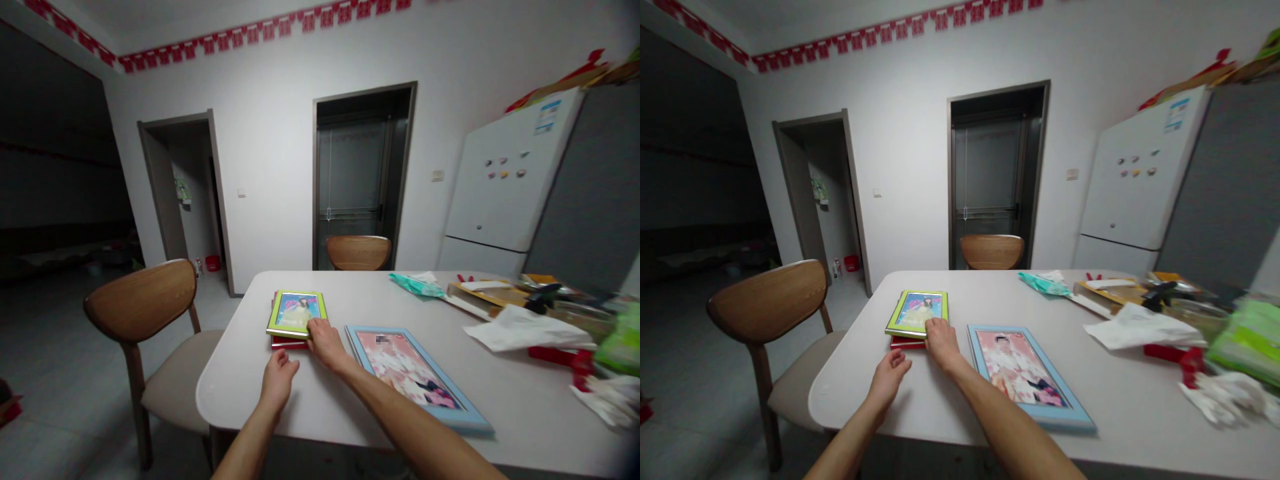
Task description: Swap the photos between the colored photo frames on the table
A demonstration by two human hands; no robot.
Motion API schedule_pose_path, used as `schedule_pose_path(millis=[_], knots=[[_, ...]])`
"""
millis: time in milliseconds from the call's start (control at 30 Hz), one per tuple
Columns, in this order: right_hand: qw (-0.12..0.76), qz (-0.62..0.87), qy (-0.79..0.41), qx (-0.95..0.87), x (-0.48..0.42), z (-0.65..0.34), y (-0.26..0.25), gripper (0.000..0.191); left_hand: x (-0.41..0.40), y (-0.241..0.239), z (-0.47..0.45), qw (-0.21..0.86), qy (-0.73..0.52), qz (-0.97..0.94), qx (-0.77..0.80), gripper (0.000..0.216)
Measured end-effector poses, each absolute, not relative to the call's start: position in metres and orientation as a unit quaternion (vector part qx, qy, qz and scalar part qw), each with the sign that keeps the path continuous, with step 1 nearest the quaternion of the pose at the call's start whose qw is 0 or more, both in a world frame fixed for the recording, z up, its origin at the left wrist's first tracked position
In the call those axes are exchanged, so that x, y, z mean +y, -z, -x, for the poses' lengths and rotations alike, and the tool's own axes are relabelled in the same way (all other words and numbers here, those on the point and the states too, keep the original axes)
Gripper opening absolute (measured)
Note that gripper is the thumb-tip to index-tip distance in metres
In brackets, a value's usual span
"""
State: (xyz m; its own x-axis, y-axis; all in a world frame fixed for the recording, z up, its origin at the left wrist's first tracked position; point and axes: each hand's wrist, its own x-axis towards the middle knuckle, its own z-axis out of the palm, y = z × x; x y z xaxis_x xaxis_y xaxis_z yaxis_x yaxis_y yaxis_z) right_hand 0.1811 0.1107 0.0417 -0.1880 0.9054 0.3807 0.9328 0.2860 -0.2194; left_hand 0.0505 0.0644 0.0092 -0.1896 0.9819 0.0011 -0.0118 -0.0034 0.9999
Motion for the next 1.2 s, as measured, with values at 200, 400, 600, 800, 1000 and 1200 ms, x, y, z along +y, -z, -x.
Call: schedule_pose_path(millis=[200,400,600,800,1000,1200], knots=[[0.283,0.52,-0.024,-0.806,0.045,-0.177,-0.045,0.022,0.049,-0.025,-0.052,0.489,-0.642,-0.359,0.469,0.022],[0.419,0.472,-0.286,-0.721,0.005,-0.186,-0.07,0.041,0.007,-0.045,-0.052,0.431,-0.694,-0.365,0.447,0.03],[0.544,0.426,-0.513,-0.509,-0.007,-0.205,-0.098,0.058,-0.047,-0.059,-0.058,0.261,-0.577,-0.638,0.439,0.036],[0.518,0.409,-0.573,-0.486,-0.018,-0.226,-0.084,0.06,-0.064,-0.03,-0.072,0.049,-0.402,-0.849,0.339,0.047],[0.453,0.496,-0.484,-0.561,-0.002,-0.239,-0.047,0.053,-0.063,-0.009,-0.086,-0.075,-0.267,-0.901,0.335,0.039],[0.366,0.594,-0.225,-0.68,0.012,-0.242,-0.025,0.048,-0.056,0.017,-0.097,-0.157,-0.326,-0.864,0.349,0.03]])
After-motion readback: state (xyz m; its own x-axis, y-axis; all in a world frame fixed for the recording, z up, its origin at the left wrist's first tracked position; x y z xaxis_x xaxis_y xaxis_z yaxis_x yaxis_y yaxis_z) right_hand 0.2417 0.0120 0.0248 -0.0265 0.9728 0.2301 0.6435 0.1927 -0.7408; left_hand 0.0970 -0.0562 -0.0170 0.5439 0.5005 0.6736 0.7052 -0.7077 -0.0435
